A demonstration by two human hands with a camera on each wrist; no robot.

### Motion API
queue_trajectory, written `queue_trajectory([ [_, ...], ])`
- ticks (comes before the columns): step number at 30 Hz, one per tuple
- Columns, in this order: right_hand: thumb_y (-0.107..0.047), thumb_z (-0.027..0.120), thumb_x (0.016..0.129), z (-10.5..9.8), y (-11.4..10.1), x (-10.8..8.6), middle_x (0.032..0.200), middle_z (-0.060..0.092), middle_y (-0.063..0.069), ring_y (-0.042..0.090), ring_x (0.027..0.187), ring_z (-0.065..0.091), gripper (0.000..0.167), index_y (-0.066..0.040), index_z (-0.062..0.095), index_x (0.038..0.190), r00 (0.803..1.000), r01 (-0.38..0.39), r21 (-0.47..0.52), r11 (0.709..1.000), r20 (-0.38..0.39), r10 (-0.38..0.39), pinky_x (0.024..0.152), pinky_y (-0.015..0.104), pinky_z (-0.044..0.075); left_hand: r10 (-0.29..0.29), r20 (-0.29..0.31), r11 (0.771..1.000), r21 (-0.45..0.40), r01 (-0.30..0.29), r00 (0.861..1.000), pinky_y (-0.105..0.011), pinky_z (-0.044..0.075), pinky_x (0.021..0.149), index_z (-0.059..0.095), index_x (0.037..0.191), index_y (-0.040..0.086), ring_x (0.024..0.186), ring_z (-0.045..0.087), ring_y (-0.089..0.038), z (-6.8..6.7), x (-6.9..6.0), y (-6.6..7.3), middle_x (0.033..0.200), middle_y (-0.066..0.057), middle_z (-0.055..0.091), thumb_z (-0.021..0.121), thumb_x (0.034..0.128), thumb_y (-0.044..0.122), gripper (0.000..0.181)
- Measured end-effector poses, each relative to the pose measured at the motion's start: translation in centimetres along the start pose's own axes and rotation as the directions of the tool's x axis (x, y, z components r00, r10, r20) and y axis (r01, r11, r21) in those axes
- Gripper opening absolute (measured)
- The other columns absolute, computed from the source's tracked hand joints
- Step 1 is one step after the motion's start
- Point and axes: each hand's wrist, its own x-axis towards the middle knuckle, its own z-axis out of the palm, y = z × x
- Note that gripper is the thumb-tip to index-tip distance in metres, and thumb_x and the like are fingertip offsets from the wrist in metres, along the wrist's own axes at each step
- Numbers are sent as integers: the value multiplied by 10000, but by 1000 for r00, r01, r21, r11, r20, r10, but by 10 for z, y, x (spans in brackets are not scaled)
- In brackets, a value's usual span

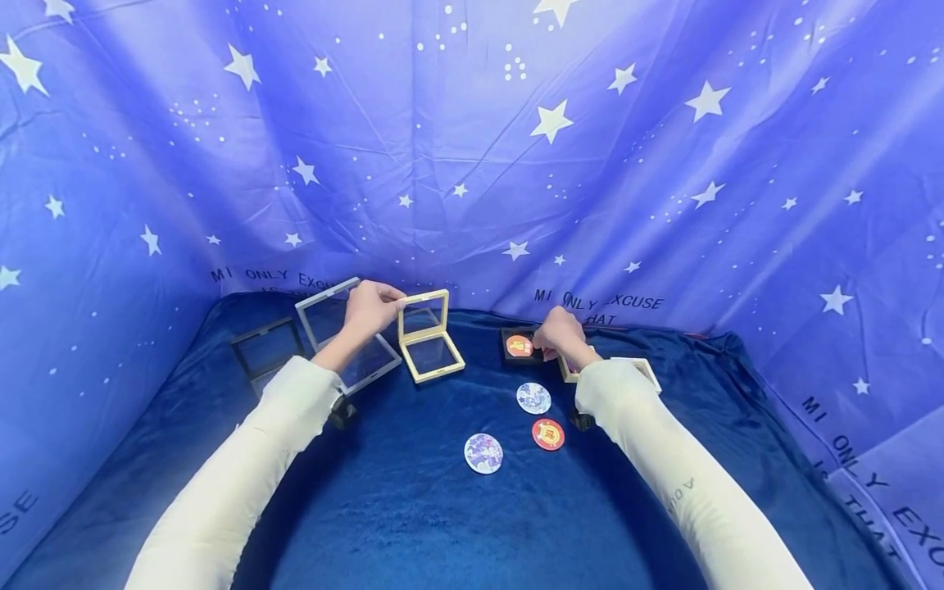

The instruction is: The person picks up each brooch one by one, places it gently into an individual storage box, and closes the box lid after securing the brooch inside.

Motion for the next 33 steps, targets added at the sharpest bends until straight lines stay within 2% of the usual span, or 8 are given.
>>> queue_trajectory([
  [3, -20, 712, 809, 2, 2, 1, 616, 694, 88, 273, 690, 769, 59, 11, 681, 848, 1000, -3, -5, 1000, -4, 3, 670, 388, 624, 34, 29, 999, 13, -35, 999, -417, 581, 830, 778, 1095, 10, 923, 746, -318, -5, -7, 1, 1030, -185, 778, 672, 983, 151, 209],
  [8, -20, 726, 805, 3, 4, 5, 627, 707, 113, 253, 643, 760, 111, 28, 682, 895, 1000, -15, -26, 1000, -22, 15, 644, 376, 620, 100, 69, 995, 16, -101, 993, -409, 594, 789, 773, 1101, -1, 920, 752, -320, -12, -20, 0, 1027, -189, 778, 682, 980, 153, 216],
  [14, -17, 717, 813, 2, 6, 9, 636, 717, 130, 244, 626, 756, 141, 49, 684, 933, 1000, -16, -53, 998, -21, 15, 613, 364, 614, 109, 79, 994, 11, -110, 991, -380, 588, 752, 777, 1096, 14, 935, 751, -311, -15, -32, 1, 1041, -177, 779, 686, 978, 151, 203],
  [19, -12, 707, 815, 5, 8, 12, 627, 715, 129, 237, 596, 747, 147, 56, 689, 945, 1000, -3, -70, 998, -29, 1, 519, 315, 569, 100, 97, 995, -2, -100, 990, -354, 584, 740, 779, 1098, 31, 914, 755, -290, -12, -39, 0, 1054, -163, 780, 689, 977, 150, 192],
  [24, -27, 703, 837, 13, 10, 13, 655, 732, 143, 233, 588, 745, 139, 57, 701, 947, 1000, 0, -107, 994, -26, -2, 459, 281, 525, 124, 109, 992, -21, -123, 986, -358, 590, 743, 786, 1075, 31, 884, 760, -281, -5, -48, -5, 1030, -155, 785, 698, 968, 134, 172],
  [29, -33, 706, 854, 18, 9, 12, 695, 744, 159, 243, 615, 754, 101, 43, 704, 921, 1000, -10, -108, 994, -30, 7, 431, 270, 514, 146, 115, 989, -38, -143, 983, -312, 564, 698, 789, 1037, 12, 833, 740, -238, 2, -57, -9, 978, -158, 788, 704, 959, 109, 150],
  [33, -33, 692, 865, 17, 7, 8, 720, 749, 170, 249, 620, 754, 87, 41, 701, 911, 1000, 8, -102, 995, -29, -11, 435, 267, 514, 129, 131, 991, -41, -125, 983, -302, 565, 694, 785, 1048, 17, 826, 739, -230, 6, -62, -10, 992, -156, 787, 703, 962, 116, 155],
])
